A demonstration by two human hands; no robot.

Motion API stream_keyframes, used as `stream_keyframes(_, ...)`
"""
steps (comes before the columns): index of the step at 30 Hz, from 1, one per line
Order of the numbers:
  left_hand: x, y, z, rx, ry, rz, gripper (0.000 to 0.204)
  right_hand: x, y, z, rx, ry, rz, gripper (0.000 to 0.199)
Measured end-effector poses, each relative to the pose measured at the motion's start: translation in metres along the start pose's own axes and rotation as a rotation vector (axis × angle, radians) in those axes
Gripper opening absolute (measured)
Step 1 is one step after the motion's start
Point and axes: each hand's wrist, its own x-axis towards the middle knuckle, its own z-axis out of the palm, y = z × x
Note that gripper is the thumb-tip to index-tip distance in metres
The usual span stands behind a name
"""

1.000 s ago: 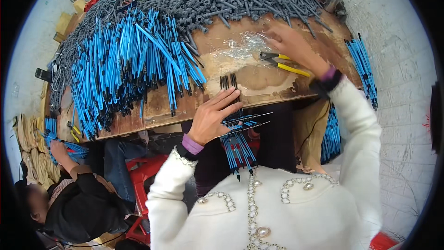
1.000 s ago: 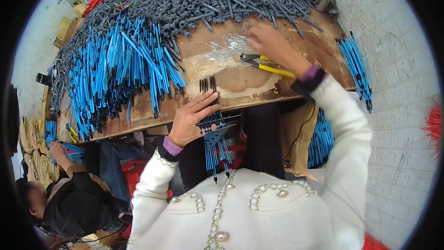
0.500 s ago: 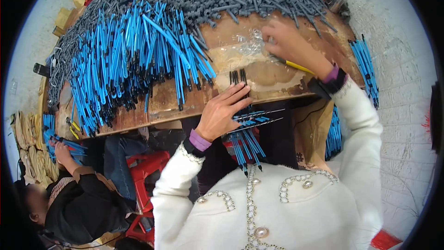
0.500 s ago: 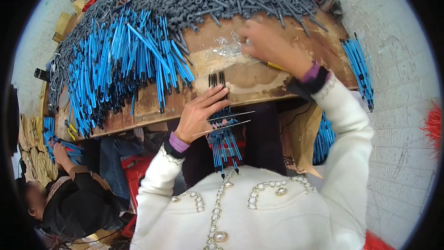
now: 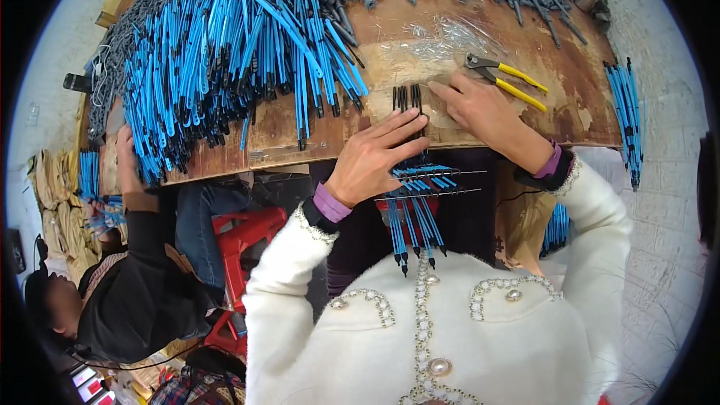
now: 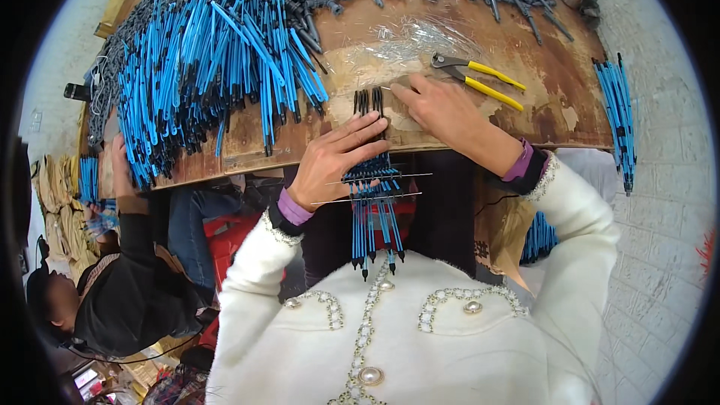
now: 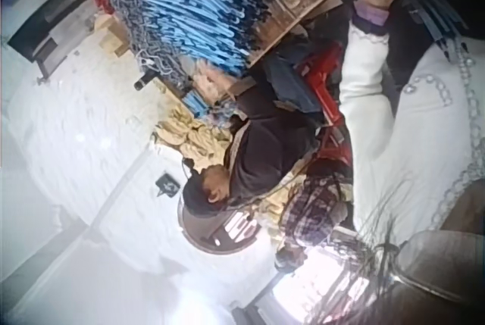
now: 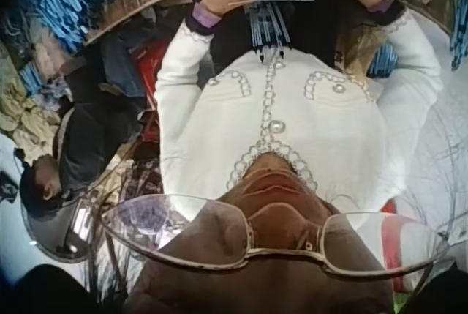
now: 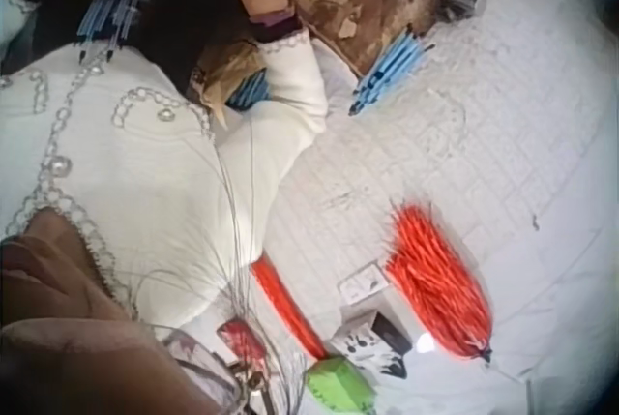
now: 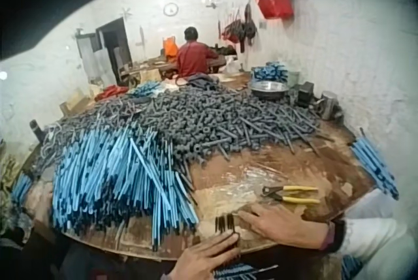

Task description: Assembling small blue and black components at a workbench using pliers.

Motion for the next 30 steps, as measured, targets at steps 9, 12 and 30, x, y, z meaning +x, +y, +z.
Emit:
stream_keyframes(9, 0.002, 0.002, 0.0, -0.006, -0.012, -0.012, 0.065, 0.009, 0.017, 0.0, 0.001, 0.06, -0.193, 0.04)
stream_keyframes(12, 0.003, 0.002, 0.001, 0.022, -0.018, -0.019, 0.07, 0.017, 0.026, -0.002, 0.0, 0.057, -0.268, 0.039)
stream_keyframes(30, 0.003, 0.006, 0.0, 0.019, -0.014, -0.069, 0.073, 0.036, 0.023, 0.014, 0.077, 0.092, -0.346, 0.028)
